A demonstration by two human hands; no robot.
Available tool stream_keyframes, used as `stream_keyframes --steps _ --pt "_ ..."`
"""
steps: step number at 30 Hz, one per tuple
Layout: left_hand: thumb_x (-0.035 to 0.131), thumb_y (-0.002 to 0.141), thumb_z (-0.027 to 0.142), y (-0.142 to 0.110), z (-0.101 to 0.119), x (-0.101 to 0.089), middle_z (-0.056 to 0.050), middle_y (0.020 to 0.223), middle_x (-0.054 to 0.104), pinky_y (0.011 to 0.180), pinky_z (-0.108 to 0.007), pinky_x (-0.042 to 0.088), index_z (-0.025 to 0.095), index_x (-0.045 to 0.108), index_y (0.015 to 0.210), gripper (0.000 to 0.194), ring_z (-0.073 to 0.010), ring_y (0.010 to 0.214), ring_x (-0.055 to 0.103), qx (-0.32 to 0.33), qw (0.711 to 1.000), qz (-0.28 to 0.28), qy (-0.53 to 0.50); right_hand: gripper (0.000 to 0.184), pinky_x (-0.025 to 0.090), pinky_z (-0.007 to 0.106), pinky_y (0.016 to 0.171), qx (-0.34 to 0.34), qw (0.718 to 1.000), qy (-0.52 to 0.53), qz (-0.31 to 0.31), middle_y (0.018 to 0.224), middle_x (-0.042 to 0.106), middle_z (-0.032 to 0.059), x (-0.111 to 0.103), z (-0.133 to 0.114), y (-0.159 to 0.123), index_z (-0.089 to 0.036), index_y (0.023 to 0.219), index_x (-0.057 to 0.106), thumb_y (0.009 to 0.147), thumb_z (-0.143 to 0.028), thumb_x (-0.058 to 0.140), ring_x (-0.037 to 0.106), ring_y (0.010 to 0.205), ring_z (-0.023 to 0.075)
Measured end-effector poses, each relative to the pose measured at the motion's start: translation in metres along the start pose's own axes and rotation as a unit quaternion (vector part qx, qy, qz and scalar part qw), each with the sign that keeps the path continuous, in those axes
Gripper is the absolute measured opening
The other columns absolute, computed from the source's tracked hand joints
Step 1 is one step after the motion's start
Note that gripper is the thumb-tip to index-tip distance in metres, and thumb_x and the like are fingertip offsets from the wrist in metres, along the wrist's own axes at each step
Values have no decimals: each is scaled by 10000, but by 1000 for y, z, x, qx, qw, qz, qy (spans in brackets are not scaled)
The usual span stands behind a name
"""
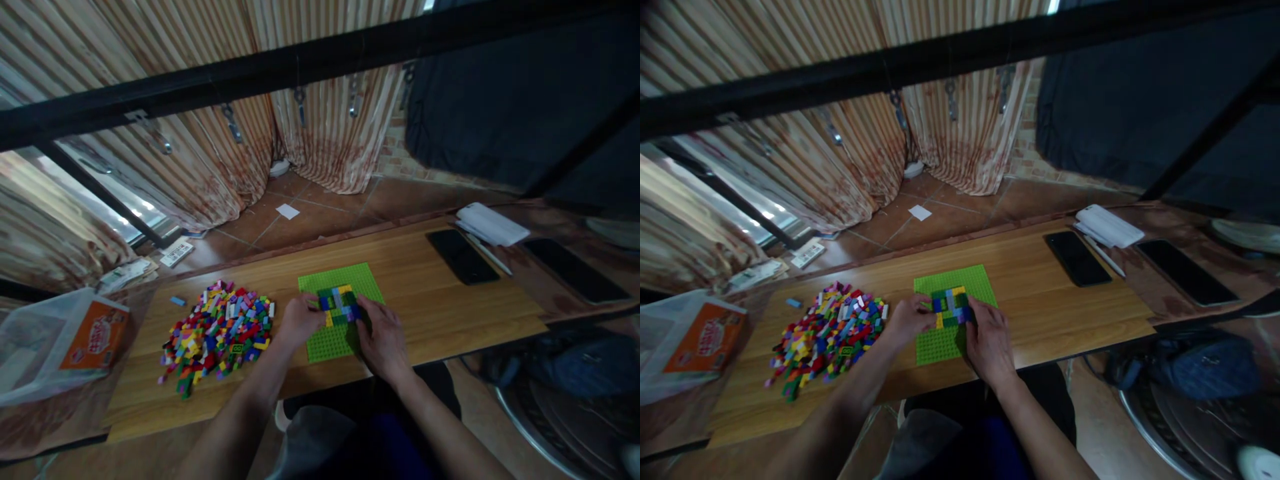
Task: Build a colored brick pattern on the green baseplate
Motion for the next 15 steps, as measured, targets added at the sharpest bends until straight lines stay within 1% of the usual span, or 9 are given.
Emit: stream_keyframes --steps 5,11,15 --pt "661 645 9 1 8 0 77 552 567 431 -179 399 134 526 1080 472 -94 431 536 -24 1000 -12 10 479 404 465 988 1 1000 -5 -6 1239 618 99 -1 -1 0 -166 1327 480 848 -186 470 514 1147 262" --pt "611 656 -8 2 11 1 76 531 558 448 -191 424 119 506 1076 451 -104 435 545 -37 999 -21 12 474 403 457 987 3 1000 -11 -5 1218 628 98 -1 -2 0 -163 1319 490 847 -190 476 519 1135 259" --pt "616 661 2 3 12 2 68 554 571 460 -191 432 115 508 1073 441 -101 448 556 -39 999 -17 24 468 401 462 982 -2 1000 -11 -3 1219 629 100 -1 -2 0 -165 1318 489 851 -193 468 531 1127 258"
Point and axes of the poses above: each hand's wrist, its own y-axis towards the middle knuckle, its own x-axis out of the palm, z = x × y, the point moved 1 cm from there along y, towards the middle knuckle
